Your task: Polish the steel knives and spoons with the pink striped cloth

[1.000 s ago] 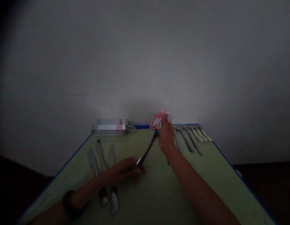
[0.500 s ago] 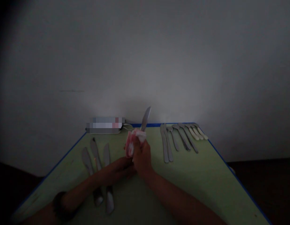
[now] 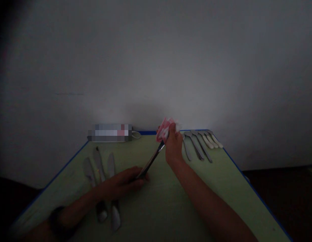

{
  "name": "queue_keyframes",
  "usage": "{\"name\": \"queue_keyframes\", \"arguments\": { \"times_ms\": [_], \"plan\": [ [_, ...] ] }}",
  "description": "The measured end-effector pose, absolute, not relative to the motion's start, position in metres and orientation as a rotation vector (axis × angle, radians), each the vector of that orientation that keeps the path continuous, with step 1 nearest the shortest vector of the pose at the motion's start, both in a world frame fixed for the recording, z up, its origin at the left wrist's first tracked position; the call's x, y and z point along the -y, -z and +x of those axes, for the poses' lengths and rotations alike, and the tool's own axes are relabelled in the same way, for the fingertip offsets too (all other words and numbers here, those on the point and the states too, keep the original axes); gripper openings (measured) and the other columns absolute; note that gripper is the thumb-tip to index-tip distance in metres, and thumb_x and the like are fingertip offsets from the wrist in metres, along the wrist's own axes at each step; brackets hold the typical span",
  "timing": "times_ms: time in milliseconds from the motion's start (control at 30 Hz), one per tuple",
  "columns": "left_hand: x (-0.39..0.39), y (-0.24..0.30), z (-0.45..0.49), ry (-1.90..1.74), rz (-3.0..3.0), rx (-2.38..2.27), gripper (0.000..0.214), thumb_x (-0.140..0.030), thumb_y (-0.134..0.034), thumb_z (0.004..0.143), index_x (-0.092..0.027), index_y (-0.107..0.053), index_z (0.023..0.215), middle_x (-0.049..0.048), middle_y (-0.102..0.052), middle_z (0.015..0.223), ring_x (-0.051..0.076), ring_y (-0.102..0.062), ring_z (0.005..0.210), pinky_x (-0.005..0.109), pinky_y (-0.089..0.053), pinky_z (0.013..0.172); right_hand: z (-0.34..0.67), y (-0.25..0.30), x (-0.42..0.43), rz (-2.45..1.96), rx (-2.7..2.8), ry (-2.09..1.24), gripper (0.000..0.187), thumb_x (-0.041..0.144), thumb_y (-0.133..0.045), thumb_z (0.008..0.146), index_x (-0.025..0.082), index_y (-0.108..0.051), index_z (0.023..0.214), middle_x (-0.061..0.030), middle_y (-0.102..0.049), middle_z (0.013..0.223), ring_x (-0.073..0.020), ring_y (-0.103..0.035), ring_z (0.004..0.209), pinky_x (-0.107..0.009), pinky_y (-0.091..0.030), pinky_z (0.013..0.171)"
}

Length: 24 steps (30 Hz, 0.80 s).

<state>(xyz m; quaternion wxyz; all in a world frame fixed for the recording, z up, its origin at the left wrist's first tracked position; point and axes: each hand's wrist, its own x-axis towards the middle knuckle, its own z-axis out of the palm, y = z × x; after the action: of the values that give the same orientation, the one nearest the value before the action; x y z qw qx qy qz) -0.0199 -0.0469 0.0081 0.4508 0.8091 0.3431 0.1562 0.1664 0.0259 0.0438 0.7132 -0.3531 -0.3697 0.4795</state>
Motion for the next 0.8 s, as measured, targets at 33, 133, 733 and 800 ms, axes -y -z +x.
{"name": "queue_keyframes", "arguments": {
  "times_ms": [33, 133, 733, 800],
  "plan": [
    [0.046, -0.009, -0.021, -0.385, 1.933, -0.809, 0.036, -0.044, -0.045, 0.09, -0.018, -0.054, 0.113, 0.0017, -0.063, 0.082, 0.015, -0.058, 0.076, 0.024, -0.044, 0.069, 0.167, -0.042, -0.027, -0.786, 0.806, -1.061, 0.049, 0.062, -0.046, 0.079, 0.016, -0.062, 0.076, -0.0032, -0.066, 0.065, -0.014, -0.062, 0.059, -0.026, -0.046, 0.056],
    [0.043, -0.009, -0.024, -0.386, 1.812, -0.714, 0.037, -0.04, -0.046, 0.091, -0.017, -0.053, 0.12, 0.0048, -0.07, 0.09, 0.017, -0.062, 0.087, 0.027, -0.045, 0.08, 0.167, -0.039, -0.031, -0.799, 0.758, -1.062, 0.044, 0.058, -0.047, 0.079, 0.017, -0.058, 0.069, 0.0009, -0.06, 0.055, -0.0115, -0.057, 0.051, -0.025, -0.046, 0.055],
    [0.033, -0.001, -0.022, -0.828, 1.593, -1.266, 0.026, -0.036, -0.058, 0.075, -0.014, -0.068, 0.064, -0.0018, -0.062, 0.053, 0.008, -0.047, 0.041, 0.017, -0.036, 0.04, 0.121, -0.005, 0.023, -0.915, 1.02, -1.205, 0.041, 0.056, -0.043, 0.083, 0.018, -0.056, 0.086, -0.0034, -0.063, 0.075, -0.0128, -0.057, 0.064, -0.027, -0.045, 0.063],
    [0.033, -0.001, -0.022, -0.832, 1.603, -1.288, 0.027, -0.037, -0.059, 0.074, -0.014, -0.067, 0.061, -0.003, -0.059, 0.049, 0.007, -0.046, 0.04, 0.017, -0.034, 0.04, 0.119, 0.003, 0.026, -0.975, 1.063, -1.184, 0.045, 0.059, -0.042, 0.082, 0.017, -0.057, 0.083, -0.0046, -0.063, 0.074, -0.0136, -0.055, 0.063, -0.027, -0.044, 0.061]
  ]
}}
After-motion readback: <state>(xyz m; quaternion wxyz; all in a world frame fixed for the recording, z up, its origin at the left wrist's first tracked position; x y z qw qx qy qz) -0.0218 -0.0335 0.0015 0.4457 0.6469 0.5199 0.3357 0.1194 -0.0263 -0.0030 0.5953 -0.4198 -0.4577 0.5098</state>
